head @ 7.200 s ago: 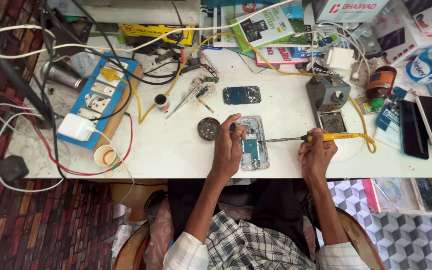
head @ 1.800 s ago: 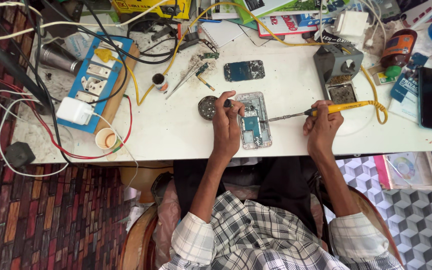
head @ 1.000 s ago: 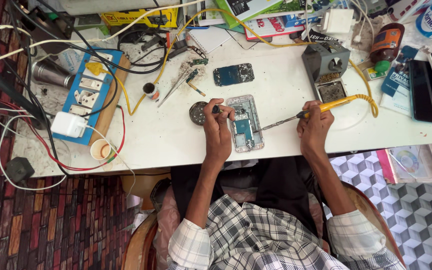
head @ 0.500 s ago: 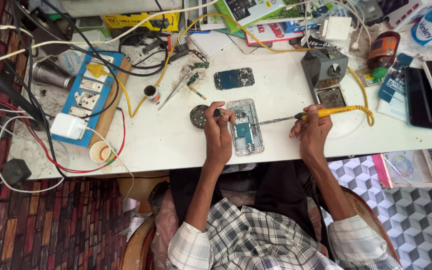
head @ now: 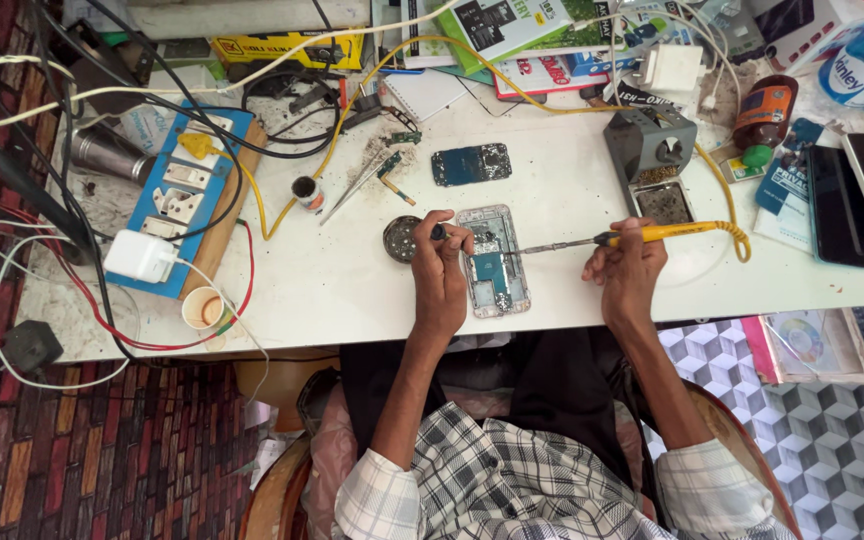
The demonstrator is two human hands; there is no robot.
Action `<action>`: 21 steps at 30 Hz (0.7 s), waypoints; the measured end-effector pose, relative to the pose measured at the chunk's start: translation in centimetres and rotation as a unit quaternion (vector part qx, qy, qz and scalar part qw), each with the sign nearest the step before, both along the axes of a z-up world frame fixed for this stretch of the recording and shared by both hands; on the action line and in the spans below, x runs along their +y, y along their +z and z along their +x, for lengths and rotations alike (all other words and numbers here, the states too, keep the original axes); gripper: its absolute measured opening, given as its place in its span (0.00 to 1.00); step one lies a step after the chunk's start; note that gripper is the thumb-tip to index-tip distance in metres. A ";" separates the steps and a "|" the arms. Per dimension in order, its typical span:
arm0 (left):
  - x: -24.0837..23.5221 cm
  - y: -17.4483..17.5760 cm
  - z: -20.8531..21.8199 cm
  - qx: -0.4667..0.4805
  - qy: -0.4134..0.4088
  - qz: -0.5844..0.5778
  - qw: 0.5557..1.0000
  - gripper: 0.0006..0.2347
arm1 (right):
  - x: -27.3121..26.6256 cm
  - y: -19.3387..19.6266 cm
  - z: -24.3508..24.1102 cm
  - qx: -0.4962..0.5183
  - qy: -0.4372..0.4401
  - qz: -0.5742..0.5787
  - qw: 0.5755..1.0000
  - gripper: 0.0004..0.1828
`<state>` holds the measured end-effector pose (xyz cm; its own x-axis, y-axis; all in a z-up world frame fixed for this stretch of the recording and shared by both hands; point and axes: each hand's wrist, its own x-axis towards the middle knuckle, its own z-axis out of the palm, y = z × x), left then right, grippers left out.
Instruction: The person uses a soldering iron and tweezers to work on a smartphone motherboard. They repeatedly apply heat to specific points on the circuit board while holding it steady.
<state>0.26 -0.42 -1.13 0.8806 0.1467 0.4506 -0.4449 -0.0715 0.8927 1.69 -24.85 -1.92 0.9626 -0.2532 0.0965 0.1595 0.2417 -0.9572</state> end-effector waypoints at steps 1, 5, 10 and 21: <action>0.1 0.0 -0.1 0.005 0.003 0.004 1.000 0.14 | 0.0 -0.3 0.0 0.010 -0.016 0.017 1.000 0.18; 0.1 -0.1 -0.1 0.002 0.002 -0.003 1.000 0.14 | -0.4 -1.3 0.3 -0.026 -0.032 0.089 0.995 0.20; 0.1 0.5 -0.1 0.007 0.001 0.006 1.000 0.12 | 0.2 -0.3 0.1 -0.021 -0.061 0.050 0.997 0.17; 0.8 1.9 0.1 -0.008 -0.026 0.113 0.993 0.16 | 0.2 5.3 -2.9 0.034 -0.074 0.022 0.996 0.18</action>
<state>0.35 0.33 0.74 0.8762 -0.0046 0.4818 -0.4680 -0.2465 0.8487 -1.18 -24.68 3.37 0.9181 -0.3960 0.0187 0.1326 0.2624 -0.9558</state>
